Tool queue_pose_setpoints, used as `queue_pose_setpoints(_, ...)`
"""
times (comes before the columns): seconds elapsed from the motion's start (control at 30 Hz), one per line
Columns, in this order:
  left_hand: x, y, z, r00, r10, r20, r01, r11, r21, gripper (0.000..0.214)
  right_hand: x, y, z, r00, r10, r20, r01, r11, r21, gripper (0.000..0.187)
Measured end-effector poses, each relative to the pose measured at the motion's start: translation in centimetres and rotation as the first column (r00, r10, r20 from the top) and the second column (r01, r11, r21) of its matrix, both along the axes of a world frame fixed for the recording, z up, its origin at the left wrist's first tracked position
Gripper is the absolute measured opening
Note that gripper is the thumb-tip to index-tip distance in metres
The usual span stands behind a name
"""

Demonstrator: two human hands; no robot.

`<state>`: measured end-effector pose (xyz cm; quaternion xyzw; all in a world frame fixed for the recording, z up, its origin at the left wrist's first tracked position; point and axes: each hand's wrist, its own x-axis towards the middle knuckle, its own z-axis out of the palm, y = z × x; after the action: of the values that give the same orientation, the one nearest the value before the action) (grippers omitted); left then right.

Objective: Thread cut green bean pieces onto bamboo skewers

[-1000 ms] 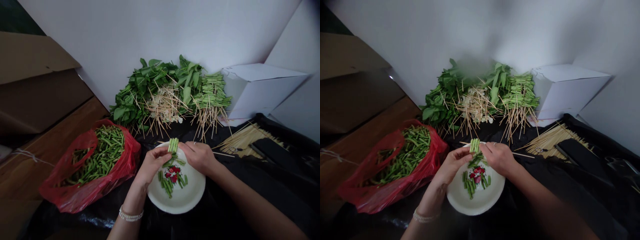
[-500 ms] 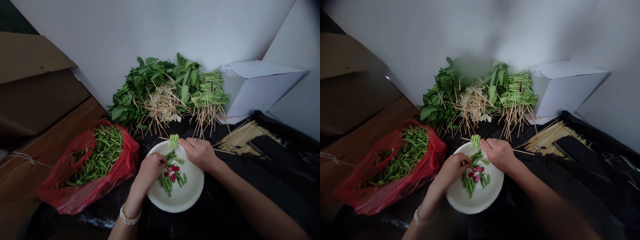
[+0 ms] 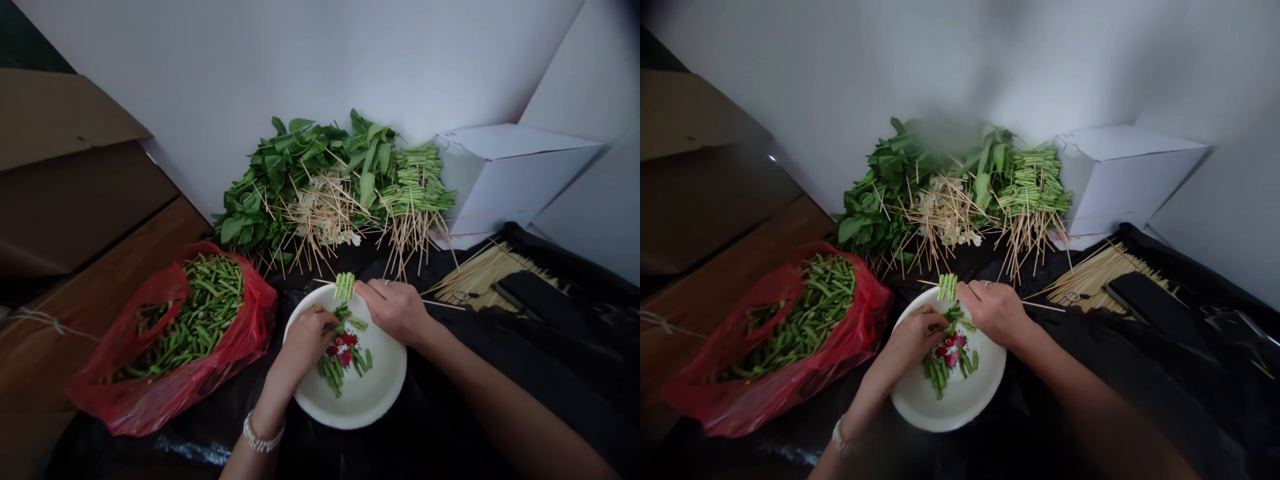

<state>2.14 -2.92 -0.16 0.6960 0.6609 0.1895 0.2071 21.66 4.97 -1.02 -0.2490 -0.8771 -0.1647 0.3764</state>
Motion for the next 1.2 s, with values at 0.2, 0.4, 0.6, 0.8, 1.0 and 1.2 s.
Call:
queue_pose_setpoints(0.2, -0.2, 0.2, -0.2, 0.883, 0.031, 0.469, -0.019, 0.999, -0.029, 0.017, 0.1, 0.0, 0.4, 1.000, 0.008, -0.018, -0.008, 1.000, -0.007, 0.026)
queue_pose_setpoints(0.4, -1.0, 0.4, 0.1, 0.396, 0.254, 0.883, -0.259, 0.953, -0.158, 0.025, 0.1, -0.3, 0.7, 0.997, 0.046, -0.064, -0.048, 0.998, -0.039, 0.027)
queue_pose_setpoints(0.6, -2.3, 0.8, 0.9, -0.056, 0.251, 0.966, -0.337, 0.906, -0.255, 0.029, -0.2, -0.6, 0.3, 0.997, 0.065, -0.042, -0.066, 0.997, -0.030, 0.027)
queue_pose_setpoints(0.8, -2.3, 1.0, 0.8, -0.137, 0.259, 0.956, -0.300, 0.909, -0.289, 0.027, -0.4, -0.6, 0.0, 0.997, 0.075, 0.008, -0.075, 0.997, 0.009, 0.025)
queue_pose_setpoints(1.0, -2.2, 0.9, 0.6, -0.131, 0.260, 0.957, -0.271, 0.919, -0.287, 0.028, -0.4, -0.6, -0.1, 0.998, 0.059, 0.009, -0.059, 0.998, 0.022, 0.024)
queue_pose_setpoints(1.2, -2.3, 0.9, 0.7, -0.110, 0.273, 0.956, -0.275, 0.915, -0.294, 0.032, -0.4, -0.6, -0.1, 0.996, 0.093, 0.003, -0.093, 0.996, 0.003, 0.024)
